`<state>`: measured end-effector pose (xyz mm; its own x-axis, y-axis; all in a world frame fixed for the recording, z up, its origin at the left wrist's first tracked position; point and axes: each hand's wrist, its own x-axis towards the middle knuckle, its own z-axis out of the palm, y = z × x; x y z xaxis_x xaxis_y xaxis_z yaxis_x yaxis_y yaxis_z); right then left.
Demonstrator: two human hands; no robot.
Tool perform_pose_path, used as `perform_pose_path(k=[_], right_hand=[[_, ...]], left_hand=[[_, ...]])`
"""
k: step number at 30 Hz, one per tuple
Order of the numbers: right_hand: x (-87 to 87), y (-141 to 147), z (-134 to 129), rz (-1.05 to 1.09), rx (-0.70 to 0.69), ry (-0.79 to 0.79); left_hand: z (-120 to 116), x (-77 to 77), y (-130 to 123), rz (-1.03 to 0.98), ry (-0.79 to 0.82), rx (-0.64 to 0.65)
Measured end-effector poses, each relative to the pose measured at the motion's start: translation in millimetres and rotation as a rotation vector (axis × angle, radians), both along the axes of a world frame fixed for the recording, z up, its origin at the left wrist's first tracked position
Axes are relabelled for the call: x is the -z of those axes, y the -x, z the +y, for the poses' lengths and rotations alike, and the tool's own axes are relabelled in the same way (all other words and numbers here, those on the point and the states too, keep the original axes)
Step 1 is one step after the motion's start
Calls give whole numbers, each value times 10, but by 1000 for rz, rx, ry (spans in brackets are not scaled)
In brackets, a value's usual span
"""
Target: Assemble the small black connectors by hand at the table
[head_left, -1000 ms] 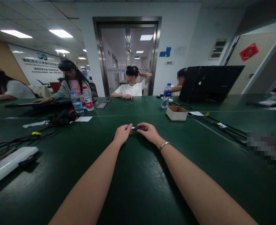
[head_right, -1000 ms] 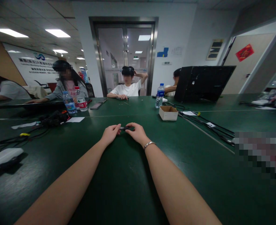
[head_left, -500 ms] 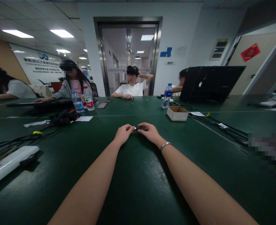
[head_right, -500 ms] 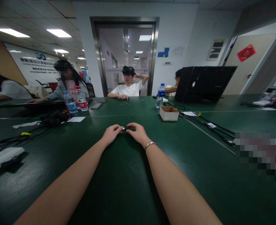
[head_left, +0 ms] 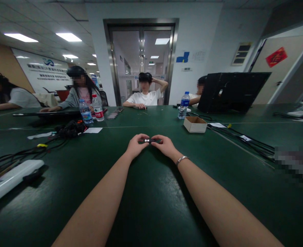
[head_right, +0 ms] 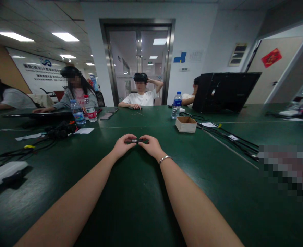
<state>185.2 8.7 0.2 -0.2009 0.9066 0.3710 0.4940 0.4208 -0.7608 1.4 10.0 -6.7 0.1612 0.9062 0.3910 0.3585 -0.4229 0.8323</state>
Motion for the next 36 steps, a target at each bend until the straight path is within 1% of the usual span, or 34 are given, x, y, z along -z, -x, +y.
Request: perform_pose_path(k=[3, 5, 6, 9, 12, 16, 18, 21, 24, 28, 31, 33, 36], right_hand=[[-8, 4, -4, 15, 0, 11], [-15, 3, -10, 14, 7, 25], [-17, 2, -12, 10, 9, 26], [-14, -5, -12, -9, 12, 11], [-7, -2, -18, -73, -4, -35], [-10, 30, -55, -272, -72, -137], [-16, 47, -74, -316, -74, -134], [-30, 62, -93, -335, -16, -100], [-56, 85, -128, -431, 24, -126], [-101, 149, -228, -661, 66, -200], [-129, 175, -302, -789, 140, -191], [-144, 164, -331, -818, 174, -173], [-163, 124, -347, -792, 205, -135]], left_hand=[[-1, -25, -3, 1, 19, -118], [-4, -49, -4, 88, 61, -203], [-8, -62, -4, 155, 83, -218], [-29, -90, -6, 312, 93, -177], [-36, -89, -7, 330, 38, -126], [-22, -60, -8, 347, 13, -67], [-24, -51, -12, 347, 0, -55], [-42, -49, -19, 316, -34, -27], [-56, -49, -27, 324, -70, -29], [-71, -48, -45, 422, -109, -32], [-111, -56, -68, 545, -95, -41], [-155, -71, -83, 623, -81, -43], [-232, -109, -103, 672, -96, 7]])
